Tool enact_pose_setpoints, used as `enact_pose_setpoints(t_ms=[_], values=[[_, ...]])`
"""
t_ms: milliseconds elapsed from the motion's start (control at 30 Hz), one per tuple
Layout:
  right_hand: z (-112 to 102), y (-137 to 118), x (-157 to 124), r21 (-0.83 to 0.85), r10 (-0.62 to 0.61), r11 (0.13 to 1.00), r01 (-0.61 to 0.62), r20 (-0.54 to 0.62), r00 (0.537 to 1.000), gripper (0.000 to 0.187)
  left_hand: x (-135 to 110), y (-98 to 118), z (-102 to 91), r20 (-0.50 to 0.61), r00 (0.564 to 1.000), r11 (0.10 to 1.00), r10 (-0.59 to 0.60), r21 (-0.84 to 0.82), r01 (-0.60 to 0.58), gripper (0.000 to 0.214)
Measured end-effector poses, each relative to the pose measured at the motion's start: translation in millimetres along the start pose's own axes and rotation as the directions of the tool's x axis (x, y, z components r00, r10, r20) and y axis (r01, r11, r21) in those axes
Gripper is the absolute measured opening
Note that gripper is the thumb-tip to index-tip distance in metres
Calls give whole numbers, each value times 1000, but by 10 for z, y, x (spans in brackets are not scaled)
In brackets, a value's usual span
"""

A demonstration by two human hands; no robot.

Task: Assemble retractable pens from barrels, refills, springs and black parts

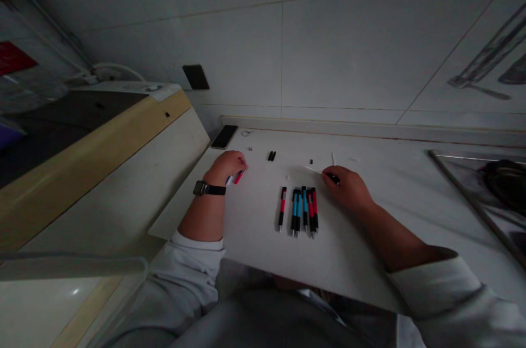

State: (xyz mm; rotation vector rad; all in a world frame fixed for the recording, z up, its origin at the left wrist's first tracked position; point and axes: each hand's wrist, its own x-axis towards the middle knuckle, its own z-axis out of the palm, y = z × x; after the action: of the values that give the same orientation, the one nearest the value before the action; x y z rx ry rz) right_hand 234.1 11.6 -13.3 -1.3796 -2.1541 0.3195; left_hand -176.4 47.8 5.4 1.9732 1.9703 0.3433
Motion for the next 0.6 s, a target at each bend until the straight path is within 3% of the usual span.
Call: enact_pose_setpoints(t_ms=[600], values=[[-6, -16, -3, 6, 0, 1000, 0, 2, 1000, 23, -12, -154, -75, 21, 999, 999, -29, 43, 28, 1]])
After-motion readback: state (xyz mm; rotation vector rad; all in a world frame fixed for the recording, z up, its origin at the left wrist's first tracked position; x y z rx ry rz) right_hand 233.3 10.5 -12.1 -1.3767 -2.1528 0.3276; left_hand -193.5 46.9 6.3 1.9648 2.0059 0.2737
